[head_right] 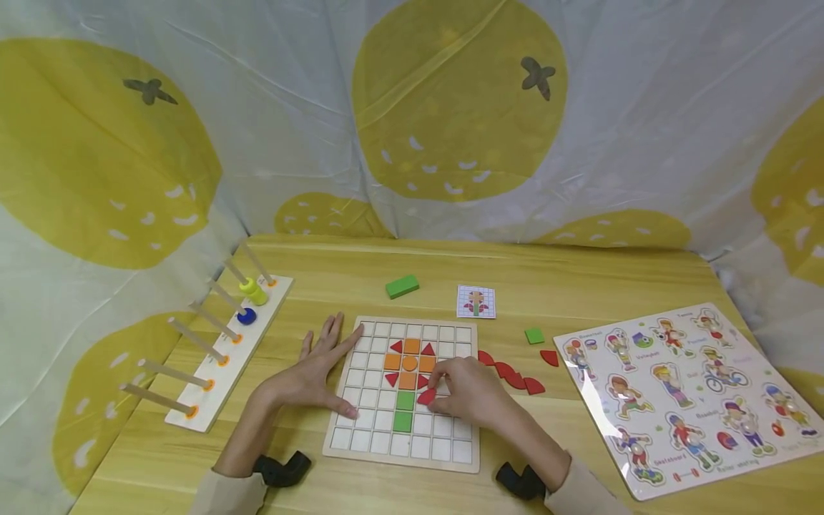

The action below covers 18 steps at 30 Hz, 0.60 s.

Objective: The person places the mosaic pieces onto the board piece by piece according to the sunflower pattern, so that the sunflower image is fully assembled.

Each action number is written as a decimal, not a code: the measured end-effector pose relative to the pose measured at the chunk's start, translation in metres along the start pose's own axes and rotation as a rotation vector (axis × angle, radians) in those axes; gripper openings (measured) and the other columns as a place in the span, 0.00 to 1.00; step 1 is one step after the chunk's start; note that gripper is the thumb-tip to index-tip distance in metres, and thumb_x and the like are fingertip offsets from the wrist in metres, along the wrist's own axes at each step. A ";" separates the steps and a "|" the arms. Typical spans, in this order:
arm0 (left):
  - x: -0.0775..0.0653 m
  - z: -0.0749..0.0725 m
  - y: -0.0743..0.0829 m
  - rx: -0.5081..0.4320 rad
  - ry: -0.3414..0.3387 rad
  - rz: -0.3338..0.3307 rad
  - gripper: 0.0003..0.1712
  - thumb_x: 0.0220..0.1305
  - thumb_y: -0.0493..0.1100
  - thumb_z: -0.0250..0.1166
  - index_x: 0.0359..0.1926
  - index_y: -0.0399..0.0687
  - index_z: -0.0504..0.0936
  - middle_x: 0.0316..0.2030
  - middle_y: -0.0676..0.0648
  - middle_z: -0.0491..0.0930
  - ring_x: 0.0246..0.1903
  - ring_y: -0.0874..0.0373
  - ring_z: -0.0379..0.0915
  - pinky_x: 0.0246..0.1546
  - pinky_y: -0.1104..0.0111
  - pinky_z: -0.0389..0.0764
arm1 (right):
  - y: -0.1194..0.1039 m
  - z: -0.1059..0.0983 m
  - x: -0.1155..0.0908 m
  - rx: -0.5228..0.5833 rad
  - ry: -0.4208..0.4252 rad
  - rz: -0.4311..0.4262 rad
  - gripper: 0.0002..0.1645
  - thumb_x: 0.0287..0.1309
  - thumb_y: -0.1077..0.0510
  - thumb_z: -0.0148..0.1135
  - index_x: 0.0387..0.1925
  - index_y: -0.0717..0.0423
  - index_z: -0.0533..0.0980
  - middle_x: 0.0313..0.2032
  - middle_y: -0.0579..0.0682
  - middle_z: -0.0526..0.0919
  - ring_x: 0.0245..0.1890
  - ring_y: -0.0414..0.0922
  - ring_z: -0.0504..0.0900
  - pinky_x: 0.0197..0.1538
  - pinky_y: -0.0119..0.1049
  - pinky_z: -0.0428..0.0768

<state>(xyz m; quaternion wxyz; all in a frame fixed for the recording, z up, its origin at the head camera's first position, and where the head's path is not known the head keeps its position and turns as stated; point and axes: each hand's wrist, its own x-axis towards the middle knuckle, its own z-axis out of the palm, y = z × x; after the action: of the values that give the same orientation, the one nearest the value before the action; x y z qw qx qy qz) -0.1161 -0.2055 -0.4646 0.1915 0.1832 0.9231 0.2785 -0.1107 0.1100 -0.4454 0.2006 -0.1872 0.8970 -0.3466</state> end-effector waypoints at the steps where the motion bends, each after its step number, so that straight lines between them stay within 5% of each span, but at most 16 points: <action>1: 0.000 0.000 0.000 0.000 0.000 0.000 0.80 0.41 0.63 0.85 0.84 0.51 0.41 0.80 0.32 0.18 0.80 0.35 0.11 0.74 0.33 0.18 | 0.000 0.000 0.000 -0.009 0.006 0.003 0.12 0.49 0.55 0.82 0.35 0.47 0.85 0.14 0.42 0.64 0.16 0.39 0.61 0.22 0.28 0.53; 18: 0.000 0.000 0.000 -0.007 -0.002 0.006 0.80 0.41 0.63 0.85 0.84 0.51 0.41 0.80 0.32 0.18 0.80 0.35 0.11 0.74 0.32 0.18 | -0.001 0.001 -0.003 -0.054 0.010 -0.065 0.12 0.48 0.53 0.83 0.34 0.45 0.87 0.15 0.39 0.63 0.18 0.36 0.60 0.24 0.28 0.54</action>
<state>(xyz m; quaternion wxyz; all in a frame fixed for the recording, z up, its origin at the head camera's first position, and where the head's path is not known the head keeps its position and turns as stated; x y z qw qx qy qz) -0.1162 -0.2058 -0.4643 0.1921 0.1856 0.9215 0.2819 -0.1080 0.1102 -0.4445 0.1798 -0.2201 0.9004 -0.3293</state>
